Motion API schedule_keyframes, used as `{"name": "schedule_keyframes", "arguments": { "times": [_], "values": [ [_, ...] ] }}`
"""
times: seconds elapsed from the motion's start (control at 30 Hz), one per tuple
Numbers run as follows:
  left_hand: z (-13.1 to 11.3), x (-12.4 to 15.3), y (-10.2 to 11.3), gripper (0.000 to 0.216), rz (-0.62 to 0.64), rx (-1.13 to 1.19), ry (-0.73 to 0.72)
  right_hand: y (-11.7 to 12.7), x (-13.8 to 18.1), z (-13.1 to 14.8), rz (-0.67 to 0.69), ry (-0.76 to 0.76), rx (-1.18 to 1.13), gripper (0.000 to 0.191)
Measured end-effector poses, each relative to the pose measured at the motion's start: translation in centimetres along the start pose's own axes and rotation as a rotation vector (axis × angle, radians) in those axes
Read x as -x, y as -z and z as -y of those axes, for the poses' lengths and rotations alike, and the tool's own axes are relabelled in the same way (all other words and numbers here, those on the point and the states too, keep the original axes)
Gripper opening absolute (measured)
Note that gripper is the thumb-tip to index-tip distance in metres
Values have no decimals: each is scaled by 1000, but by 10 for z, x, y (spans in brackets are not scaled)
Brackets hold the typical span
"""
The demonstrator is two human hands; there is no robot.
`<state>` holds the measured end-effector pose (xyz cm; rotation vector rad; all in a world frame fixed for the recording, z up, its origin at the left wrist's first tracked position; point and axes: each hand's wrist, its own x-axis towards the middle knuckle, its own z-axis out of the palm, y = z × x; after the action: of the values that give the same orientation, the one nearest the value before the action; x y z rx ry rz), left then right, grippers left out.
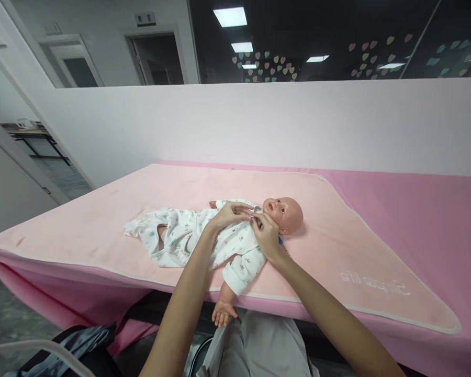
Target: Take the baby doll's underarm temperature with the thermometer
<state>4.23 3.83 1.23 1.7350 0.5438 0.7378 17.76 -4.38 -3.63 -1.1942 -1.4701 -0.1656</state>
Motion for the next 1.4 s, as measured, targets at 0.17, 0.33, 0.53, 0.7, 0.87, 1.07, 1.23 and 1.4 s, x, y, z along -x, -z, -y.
{"name": "schedule_keyframes", "arguments": {
  "times": [0.17, 0.33, 0.53, 0.7, 0.87, 1.07, 1.23, 1.4],
  "values": [
    [-1, 0, 0, 41, 27, -25, 13, 0, 0, 3, -51, -5, -25, 15],
    [-3, 0, -3, 30, -33, -49, 24, 1, -1, 4, -20, 21, -34, 18],
    [2, -1, -2, 22, -56, -56, -9, 2, -1, 6, -10, 44, -33, 20],
    [-1, 0, -2, 24, -25, -39, -16, 1, -1, 5, -10, 35, -36, 19],
    [-2, 3, -2, 30, -5, 65, -50, 1, -1, 5, -5, 22, -42, 21],
    [3, 4, 1, 34, 14, 119, -80, 3, -2, 8, 1, 36, -52, 20],
    [4, 3, 3, 37, 46, 138, -75, 3, -3, 10, 14, 76, -38, 15],
    [3, 2, 1, 42, 80, 110, -57, 2, -4, 11, 53, 101, -21, 16]
  ]
}}
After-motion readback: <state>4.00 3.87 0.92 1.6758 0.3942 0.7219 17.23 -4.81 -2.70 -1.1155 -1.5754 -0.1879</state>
